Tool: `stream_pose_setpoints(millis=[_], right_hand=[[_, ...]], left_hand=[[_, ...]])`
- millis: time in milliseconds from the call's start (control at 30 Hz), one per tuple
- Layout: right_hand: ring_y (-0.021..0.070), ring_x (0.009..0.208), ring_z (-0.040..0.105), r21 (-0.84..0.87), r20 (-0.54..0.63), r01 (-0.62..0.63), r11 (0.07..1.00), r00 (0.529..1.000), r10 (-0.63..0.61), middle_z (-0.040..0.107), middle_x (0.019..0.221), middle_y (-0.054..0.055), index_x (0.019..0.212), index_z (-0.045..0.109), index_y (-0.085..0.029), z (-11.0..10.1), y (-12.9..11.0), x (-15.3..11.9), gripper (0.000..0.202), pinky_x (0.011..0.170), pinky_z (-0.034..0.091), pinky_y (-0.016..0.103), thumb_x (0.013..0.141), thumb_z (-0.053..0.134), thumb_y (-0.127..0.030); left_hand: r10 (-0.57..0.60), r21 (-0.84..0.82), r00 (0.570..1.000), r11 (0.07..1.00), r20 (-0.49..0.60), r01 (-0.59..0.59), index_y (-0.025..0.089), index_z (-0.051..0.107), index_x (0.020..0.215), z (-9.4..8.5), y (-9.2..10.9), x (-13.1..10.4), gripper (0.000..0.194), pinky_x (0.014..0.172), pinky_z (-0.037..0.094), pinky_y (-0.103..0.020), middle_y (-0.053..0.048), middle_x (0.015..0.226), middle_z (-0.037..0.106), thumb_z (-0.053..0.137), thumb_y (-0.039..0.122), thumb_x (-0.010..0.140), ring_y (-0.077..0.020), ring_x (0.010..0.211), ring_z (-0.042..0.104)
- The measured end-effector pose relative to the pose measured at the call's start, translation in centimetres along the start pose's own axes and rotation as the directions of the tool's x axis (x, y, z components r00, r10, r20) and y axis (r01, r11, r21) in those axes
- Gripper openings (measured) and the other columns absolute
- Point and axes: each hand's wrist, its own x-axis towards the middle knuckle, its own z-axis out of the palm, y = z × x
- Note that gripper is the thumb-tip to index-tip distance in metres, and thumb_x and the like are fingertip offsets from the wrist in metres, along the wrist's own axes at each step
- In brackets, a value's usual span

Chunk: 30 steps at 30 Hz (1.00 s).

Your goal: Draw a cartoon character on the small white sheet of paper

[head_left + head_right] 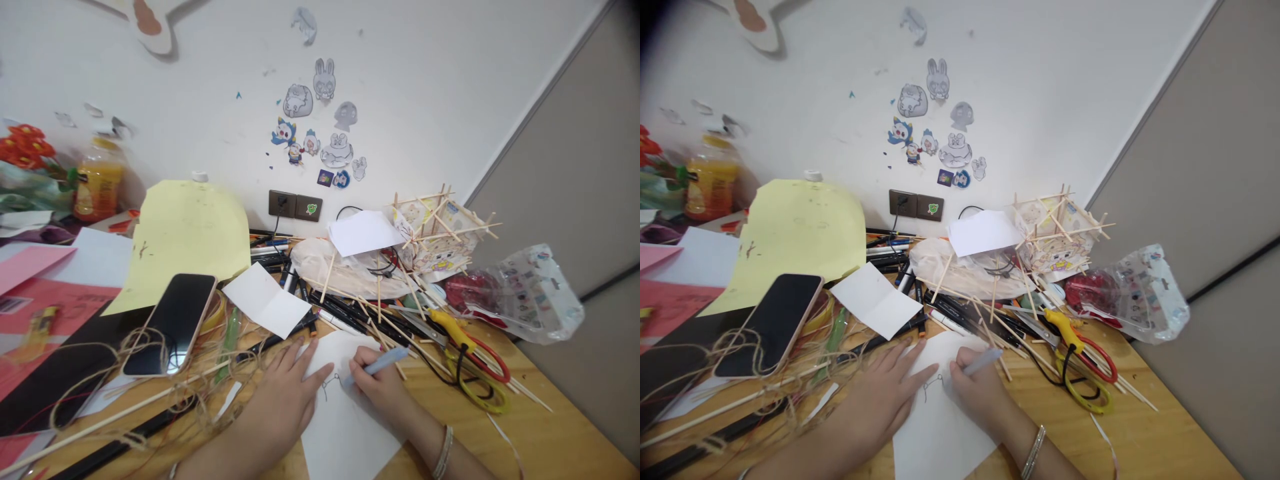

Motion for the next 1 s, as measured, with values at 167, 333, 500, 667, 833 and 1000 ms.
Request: stream_pose_setpoints(millis=[167, 333, 500, 667, 833, 1000], right_hand=[[0.0130, 0.053, 0.039, 0.021, 0.001, -0.008, 1.000, 1.000, 0.008, 0.037, 0.051, -0.006, 0.053, 0.031, -0.024, 0.2, 0.5, -0.1, 0.031, 0.054, 0.031, 0.026, 0.080, 0.044, -0.033], [0.0124, 0.053, 0.035, 0.052, 0.008, 0.017, 0.998, 1.000, -0.017, 0.034, 0.052, -0.006, 0.056, 0.029, -0.023, 0.5, 0.9, -0.1, 0.032, 0.054, 0.031, 0.025, 0.082, 0.044, -0.032], [0.0130, 0.054, 0.035, 0.051, 0.008, 0.029, 0.998, 1.000, -0.029, 0.031, 0.053, -0.006, 0.055, 0.027, -0.024, 0.5, 1.3, 0.1, 0.032, 0.054, 0.030, 0.026, 0.079, 0.044, -0.035], [0.0134, 0.053, 0.038, 0.139, -0.012, -0.009, 0.990, 1.000, 0.011, 0.034, 0.052, -0.006, 0.055, 0.032, -0.023, 0.6, 2.1, 0.2, 0.034, 0.051, 0.031, 0.026, 0.078, 0.048, -0.041], [0.0103, 0.040, 0.033, 0.346, -0.034, -0.121, 0.930, 0.989, 0.142, 0.034, 0.044, -0.008, 0.054, 0.036, -0.024, 0.6, 2.1, 0.5, 0.038, 0.042, 0.025, 0.023, 0.074, 0.055, -0.050], [0.0098, 0.037, 0.033, 0.433, -0.152, -0.113, 0.894, 0.969, 0.196, 0.037, 0.040, -0.007, 0.052, 0.039, -0.023, -0.2, 1.3, 0.8, 0.045, 0.039, 0.022, 0.022, 0.069, 0.060, -0.059]], left_hand=[[-0.007, 0.021, 1.000, 1.000, 0.006, 0.006, 0.030, 0.052, 0.130, -0.2, 0.2, 0.0, 0.061, 0.090, 0.044, -0.057, -0.014, 0.136, 0.047, 0.047, 0.003, 0.075, -0.0376, 0.118, 0.048], [-0.007, 0.059, 0.999, 0.998, 0.045, 0.004, 0.031, 0.050, 0.131, -0.4, 0.3, 0.1, 0.065, 0.095, 0.042, -0.055, -0.013, 0.140, 0.044, 0.051, 0.002, 0.072, -0.0355, 0.122, 0.047], [-0.017, 0.089, 0.997, 0.996, 0.082, 0.009, 0.032, 0.047, 0.133, 0.0, 0.2, -0.1, 0.070, 0.095, 0.042, -0.057, -0.014, 0.142, 0.041, 0.053, 0.002, 0.070, -0.0385, 0.123, 0.045], [0.004, 0.087, 0.997, 0.996, 0.077, -0.011, 0.032, 0.045, 0.134, 0.4, -0.1, -0.1, 0.074, 0.095, 0.042, -0.057, -0.015, 0.143, 0.039, 0.054, 0.001, 0.067, -0.0389, 0.124, 0.044], [0.007, 0.045, 1.000, 0.999, 0.030, -0.008, 0.028, 0.049, 0.130, 1.2, -0.8, -0.1, 0.067, 0.095, 0.042, -0.057, -0.014, 0.142, 0.041, 0.055, 0.004, 0.068, -0.0383, 0.123, 0.044], [0.023, -0.012, 0.999, 1.000, -0.050, -0.024, 0.027, 0.053, 0.127, 2.6, -1.6, -0.6, 0.060, 0.093, 0.044, -0.055, -0.013, 0.139, 0.044, 0.061, 0.014, 0.069, -0.0381, 0.120, 0.045]])
